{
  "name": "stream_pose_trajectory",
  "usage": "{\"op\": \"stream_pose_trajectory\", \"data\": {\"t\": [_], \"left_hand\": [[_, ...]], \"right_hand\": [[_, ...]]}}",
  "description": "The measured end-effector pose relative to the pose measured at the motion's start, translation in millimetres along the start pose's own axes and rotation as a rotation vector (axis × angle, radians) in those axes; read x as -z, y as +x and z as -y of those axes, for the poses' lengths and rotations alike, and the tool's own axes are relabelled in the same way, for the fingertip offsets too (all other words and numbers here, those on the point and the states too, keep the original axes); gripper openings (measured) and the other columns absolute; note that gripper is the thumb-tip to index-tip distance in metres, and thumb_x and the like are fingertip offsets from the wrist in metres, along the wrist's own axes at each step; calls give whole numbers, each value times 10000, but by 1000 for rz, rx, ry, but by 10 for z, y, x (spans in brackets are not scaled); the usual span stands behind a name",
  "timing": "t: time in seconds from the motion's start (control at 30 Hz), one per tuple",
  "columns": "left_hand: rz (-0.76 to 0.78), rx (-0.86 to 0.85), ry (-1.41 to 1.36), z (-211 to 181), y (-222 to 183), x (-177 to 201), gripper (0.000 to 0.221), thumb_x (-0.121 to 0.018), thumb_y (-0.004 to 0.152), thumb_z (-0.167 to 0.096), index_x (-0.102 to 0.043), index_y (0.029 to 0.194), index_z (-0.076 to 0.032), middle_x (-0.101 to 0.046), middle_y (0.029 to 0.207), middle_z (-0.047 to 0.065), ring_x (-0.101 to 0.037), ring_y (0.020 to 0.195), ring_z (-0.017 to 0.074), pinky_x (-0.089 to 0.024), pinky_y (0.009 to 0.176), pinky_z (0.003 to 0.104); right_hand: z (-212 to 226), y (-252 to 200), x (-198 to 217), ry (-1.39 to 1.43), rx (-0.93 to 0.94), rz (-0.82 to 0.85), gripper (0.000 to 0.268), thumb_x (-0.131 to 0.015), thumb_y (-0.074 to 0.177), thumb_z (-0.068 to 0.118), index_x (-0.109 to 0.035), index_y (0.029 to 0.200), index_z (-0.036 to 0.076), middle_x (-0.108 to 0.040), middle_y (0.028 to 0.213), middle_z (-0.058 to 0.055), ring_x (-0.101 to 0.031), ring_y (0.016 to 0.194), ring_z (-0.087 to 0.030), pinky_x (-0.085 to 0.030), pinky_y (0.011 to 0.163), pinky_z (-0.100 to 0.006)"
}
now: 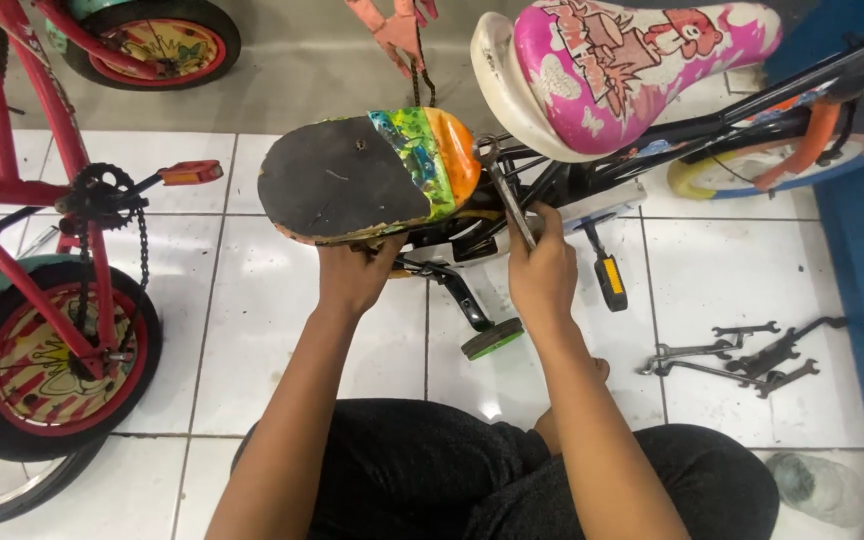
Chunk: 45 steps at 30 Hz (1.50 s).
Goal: Using a wrench to loosen and remove the pedal and crank assembly from a child's bicycle.
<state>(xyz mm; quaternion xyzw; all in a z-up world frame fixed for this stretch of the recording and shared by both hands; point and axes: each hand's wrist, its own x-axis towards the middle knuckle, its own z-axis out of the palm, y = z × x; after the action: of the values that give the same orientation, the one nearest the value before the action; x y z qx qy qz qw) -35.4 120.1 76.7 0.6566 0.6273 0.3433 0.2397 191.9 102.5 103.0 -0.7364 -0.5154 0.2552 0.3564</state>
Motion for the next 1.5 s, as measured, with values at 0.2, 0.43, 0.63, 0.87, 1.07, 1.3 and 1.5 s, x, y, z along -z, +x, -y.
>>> {"op": "stream_pose_trajectory", "data": {"t": [0.2, 0.43, 0.63, 0.87, 1.07, 1.3, 1.5], "left_hand": [[-20, 97, -82, -166, -180, 124, 815, -765, 895, -472, -398, 1481, -41, -399, 1539, 213, -375, 1418, 449, -344, 1195, 524], [-29, 185, -67, -21, -270, -55, 1001, -778, 867, -548, -236, 1557, -67, -170, 1534, 313, -313, 1453, 513, -415, 1154, 589], [-114, -57, 47, 217, -300, -15, 923, -869, 840, -500, -349, 1462, -59, -326, 1412, 309, -438, 1344, 561, -513, 1030, 617], [-95, -158, 77, 478, -169, -127, 938, -961, 736, -444, -465, 1411, -21, -475, 1361, 272, -531, 1264, 504, -525, 1018, 547], [-114, -218, 48, 503, -144, -134, 882, -962, 728, -433, -528, 1356, 8, -544, 1302, 260, -537, 1235, 502, -485, 1044, 564], [-103, -164, 0, 325, -192, -95, 1006, -1006, 682, -439, -443, 1405, -23, -368, 1444, 305, -384, 1371, 565, -343, 1191, 583], [-122, -82, 85, 135, -316, -48, 1095, -1031, 663, -355, -365, 1458, -5, -248, 1453, 365, -255, 1405, 627, -265, 1218, 631]], "right_hand": [[-239, -485, 71, -80, -37, 173, 369, -497, 1087, 299, -663, 1227, 0, -730, 739, -219, -729, 655, -312, -568, 604, -418], [-749, -482, -410, -392, 216, 428, 509, -585, 987, 150, -547, 1494, 129, -774, 935, -199, -760, 847, -346, -591, 731, -454], [-706, -325, -870, -741, 365, 550, 673, -600, 952, 299, -414, 1565, 92, -767, 861, -175, -755, 784, -370, -590, 688, -513], [-875, -238, -1039, -814, 612, 243, 464, -631, 955, 338, -668, 1290, 19, -703, 607, -56, -676, 508, -196, -541, 534, -307], [-951, -482, -933, -721, 733, 97, 461, -748, 842, 410, -748, 1192, 110, -737, 683, -46, -713, 581, -222, -573, 590, -341], [-1231, -691, -667, -554, 361, 34, 477, -736, 885, 517, -780, 1140, 116, -716, 624, -92, -729, 603, -296, -560, 598, -408], [-1330, -789, -398, -476, 202, -103, 443, -778, 913, 518, -799, 1088, 112, -709, 606, -92, -722, 599, -339, -563, 607, -435]]}}
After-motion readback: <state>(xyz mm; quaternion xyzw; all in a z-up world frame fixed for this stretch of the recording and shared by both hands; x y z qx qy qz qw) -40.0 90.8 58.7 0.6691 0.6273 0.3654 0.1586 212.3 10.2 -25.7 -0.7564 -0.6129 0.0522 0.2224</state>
